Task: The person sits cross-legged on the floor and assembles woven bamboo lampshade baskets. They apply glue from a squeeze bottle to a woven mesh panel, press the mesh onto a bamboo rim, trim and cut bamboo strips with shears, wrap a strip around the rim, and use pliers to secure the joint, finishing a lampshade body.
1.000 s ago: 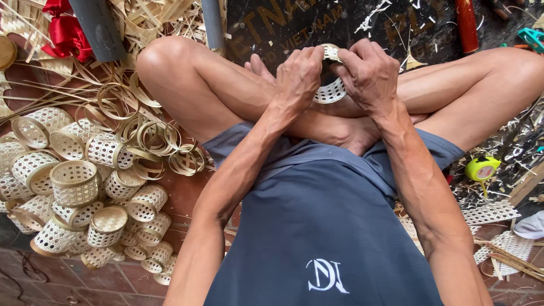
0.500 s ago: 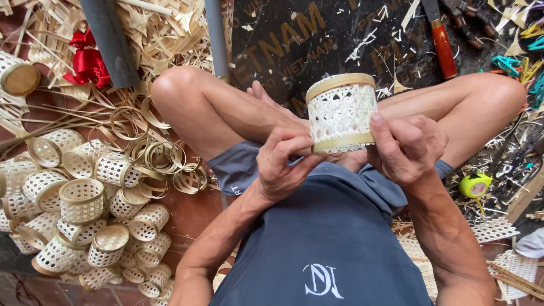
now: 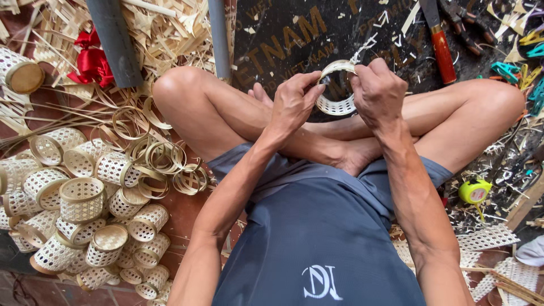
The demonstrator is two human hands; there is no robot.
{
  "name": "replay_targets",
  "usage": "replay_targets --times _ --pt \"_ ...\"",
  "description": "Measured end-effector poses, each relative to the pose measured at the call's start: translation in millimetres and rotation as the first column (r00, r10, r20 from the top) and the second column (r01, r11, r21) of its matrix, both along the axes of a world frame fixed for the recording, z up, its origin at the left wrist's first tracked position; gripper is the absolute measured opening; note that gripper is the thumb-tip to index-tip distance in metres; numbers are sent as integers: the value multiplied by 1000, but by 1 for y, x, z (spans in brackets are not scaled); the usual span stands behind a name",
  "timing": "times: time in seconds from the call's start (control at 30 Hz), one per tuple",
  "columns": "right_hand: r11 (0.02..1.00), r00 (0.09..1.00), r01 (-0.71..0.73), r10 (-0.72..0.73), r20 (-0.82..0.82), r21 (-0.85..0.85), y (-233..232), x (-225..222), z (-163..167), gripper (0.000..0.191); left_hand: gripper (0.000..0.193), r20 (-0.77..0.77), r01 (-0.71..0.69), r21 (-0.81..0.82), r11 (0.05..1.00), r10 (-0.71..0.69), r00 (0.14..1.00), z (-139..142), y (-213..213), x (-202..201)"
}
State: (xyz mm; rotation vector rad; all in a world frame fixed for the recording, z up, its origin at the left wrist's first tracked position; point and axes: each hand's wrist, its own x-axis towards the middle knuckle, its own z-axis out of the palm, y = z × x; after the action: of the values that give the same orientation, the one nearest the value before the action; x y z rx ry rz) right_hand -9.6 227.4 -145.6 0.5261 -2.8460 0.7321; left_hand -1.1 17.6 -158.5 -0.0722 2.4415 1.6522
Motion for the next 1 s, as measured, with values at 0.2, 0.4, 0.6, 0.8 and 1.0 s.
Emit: replay_targets --times 0.2,0.4,0.6,0.8,1.0 --pt "986 996 23 -37 85 164 0 -11 -23 22 20 -54 -22 -106 994 16 998 -30 8 8" --pt "990 997 -9 -1 74 142 1 -5 -19 24 28 51 -28 -80 996 32 998 -32 9 -7" --pt "997 999 -13 10 31 82 -2 -11 -15 19 25 170 40 -10 999 -37 985 -33 6 -28" --pt "998 1000 -5 4 10 64 -2 -9 -15 19 25 304 -47 174 984 -8 953 -37 2 -27" --pt "996 1000 6 -7 12 92 -5 -9 -14 19 25 319 -69 221 973 -6 948 -37 2 -24"
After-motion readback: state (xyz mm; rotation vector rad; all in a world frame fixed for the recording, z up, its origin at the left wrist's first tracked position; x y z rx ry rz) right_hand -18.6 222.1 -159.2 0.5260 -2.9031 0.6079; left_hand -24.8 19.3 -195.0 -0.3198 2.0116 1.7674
